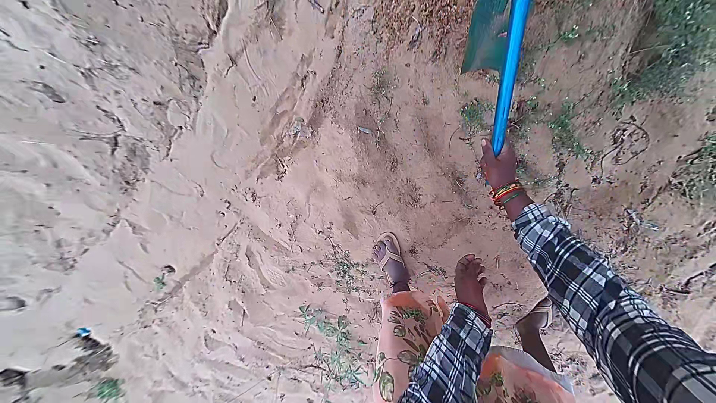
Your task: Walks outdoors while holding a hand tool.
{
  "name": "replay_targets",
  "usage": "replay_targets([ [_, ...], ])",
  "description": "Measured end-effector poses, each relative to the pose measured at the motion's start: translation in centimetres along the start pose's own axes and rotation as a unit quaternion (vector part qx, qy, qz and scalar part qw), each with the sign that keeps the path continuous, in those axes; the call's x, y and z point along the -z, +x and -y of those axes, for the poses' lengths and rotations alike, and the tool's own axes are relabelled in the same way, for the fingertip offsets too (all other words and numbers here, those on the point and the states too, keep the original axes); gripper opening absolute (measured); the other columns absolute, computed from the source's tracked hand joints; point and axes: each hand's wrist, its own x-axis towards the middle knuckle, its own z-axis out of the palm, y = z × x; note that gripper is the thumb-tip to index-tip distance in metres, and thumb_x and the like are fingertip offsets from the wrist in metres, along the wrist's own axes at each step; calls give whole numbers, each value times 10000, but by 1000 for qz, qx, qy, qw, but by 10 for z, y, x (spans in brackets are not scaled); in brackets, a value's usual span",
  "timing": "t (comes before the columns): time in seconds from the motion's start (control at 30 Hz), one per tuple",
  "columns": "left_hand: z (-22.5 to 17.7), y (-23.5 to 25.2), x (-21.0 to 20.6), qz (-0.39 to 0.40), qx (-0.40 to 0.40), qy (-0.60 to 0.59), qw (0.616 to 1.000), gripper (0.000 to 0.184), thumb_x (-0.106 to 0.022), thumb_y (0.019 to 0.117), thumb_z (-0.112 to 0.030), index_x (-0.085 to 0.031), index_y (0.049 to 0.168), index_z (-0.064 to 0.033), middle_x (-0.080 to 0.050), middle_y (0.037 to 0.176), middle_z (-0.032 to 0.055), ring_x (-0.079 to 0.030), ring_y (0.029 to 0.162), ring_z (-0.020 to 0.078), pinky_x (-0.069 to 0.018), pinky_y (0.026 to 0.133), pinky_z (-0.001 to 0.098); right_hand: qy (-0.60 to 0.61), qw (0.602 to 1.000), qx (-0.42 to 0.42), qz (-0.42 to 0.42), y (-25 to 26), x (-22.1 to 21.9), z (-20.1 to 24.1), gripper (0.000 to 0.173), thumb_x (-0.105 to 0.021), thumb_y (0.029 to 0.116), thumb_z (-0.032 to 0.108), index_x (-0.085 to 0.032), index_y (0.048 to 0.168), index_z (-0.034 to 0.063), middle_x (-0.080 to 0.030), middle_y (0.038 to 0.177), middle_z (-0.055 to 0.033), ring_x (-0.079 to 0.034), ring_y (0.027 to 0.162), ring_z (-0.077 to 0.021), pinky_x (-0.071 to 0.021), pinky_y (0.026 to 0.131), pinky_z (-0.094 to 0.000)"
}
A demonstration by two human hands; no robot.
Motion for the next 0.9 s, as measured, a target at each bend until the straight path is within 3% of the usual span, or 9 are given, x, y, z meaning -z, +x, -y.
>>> replay_targets([
  [0.07, 2, 0, -1, 10, 1, 8, 1000, 321, -431, 1081, -91, -463, 1396, -36, -587, 1220, 122, -574, 1046, 212, -475, 875, 406, 4, 993, -113, 25, -35, 7, -45, 372, -534, 1084, 360, -514, 1268, 37, -422, 648, -3, -414, 463, -121, -422, 463, -313],
  [0.13, 0, 1, -5, 16, 3, 10, 1000, 348, -431, 1080, -79, -432, 1427, -46, -593, 1207, 125, -583, 1019, 210, -479, 854, 400, 28, 982, -184, 13, -89, 15, -71, 280, -518, 1098, 308, -503, 1200, 47, -374, 592, 24, -377, 417, -93, -387, 417, -272],
  [0.23, -8, -1, -2, 12, 5, 0, 1000, 349, -431, 1082, -71, -428, 1431, -46, -603, 1180, 116, -592, 973, 189, -486, 824, 370, 2, 969, -246, 7, -173, 17, -84, 268, -527, 1093, 273, -543, 1169, 16, -388, 579, 31, -373, 417, -71, -372, 415, -249],
  [0.3, -17, 0, 1, 10, -7, -14, 1000, 348, -438, 1080, -65, -417, 1426, -42, -588, 1163, 108, -585, 943, 175, -487, 801, 345, -12, 967, -253, 24, -194, 9, -73, 278, -529, 1092, 273, -561, 1133, 0, -397, 581, 28, -377, 426, -69, -371, 428, -245],
  [0.43, -24, 4, 7, 4, -19, -38, 999, 349, -459, 1071, -63, -422, 1418, -43, -587, 1143, 101, -588, 935, 178, -495, 795, 356, 30, 986, -149, 69, -137, -32, -16, 253, -528, 1087, 294, -542, 1124, 44, -391, 572, 38, -383, 407, -67, -385, 406, -240],
  [0.5, -27, 4, 8, 6, -10, -42, 999, 337, -467, 1073, -70, -441, 1408, -46, -591, 1137, 98, -585, 925, 175, -493, 785, 351, 35, 994, -57, 89, -84, -65, 36, 324, -540, 1078, 341, -550, 1212, 47, -411, 610, 18, -401, 429, -96, -404, 421, -277],
  [0.63, -29, 3, 10, 6, 7, -57, 998, 301, -478, 1067, -61, -475, 1367, -44, -570, 1166, 93, -575, 931, 169, -495, 767, 337, 29, 989, 82, 120, 19, -145, 139, 332, -537, 1077, 390, -538, 1178, 74, -437, 662, 3, -434, 462, -121, -435, 452, -299],
  [0.77, -28, 3, 12, 0, 11, -60, 998, 334, -460, 1060, -45, -456, 1394, -41, -550, 1236, 111, -572, 949, 180, -494, 769, 344, -91, 981, 39, 169, 72, -192, 166, 522, -501, 1088, 438, -487, 1410, 28, -590, 918, -147, -573, 667, -242, -520, 632, -416],
  [0.9, -35, 5, 9, -28, 10, -78, 996, 473, -463, 1052, -22, -333, 1506, -64, -547, 1282, 143, -584, 938, 191, -497, 758, 353, -200, 942, -93, 252, 20, -173, 99, 538, -477, 1092, 458, -460, 1418, 30, -598, 928, -167, -592, 683, -264, -526, 628, -440],
])
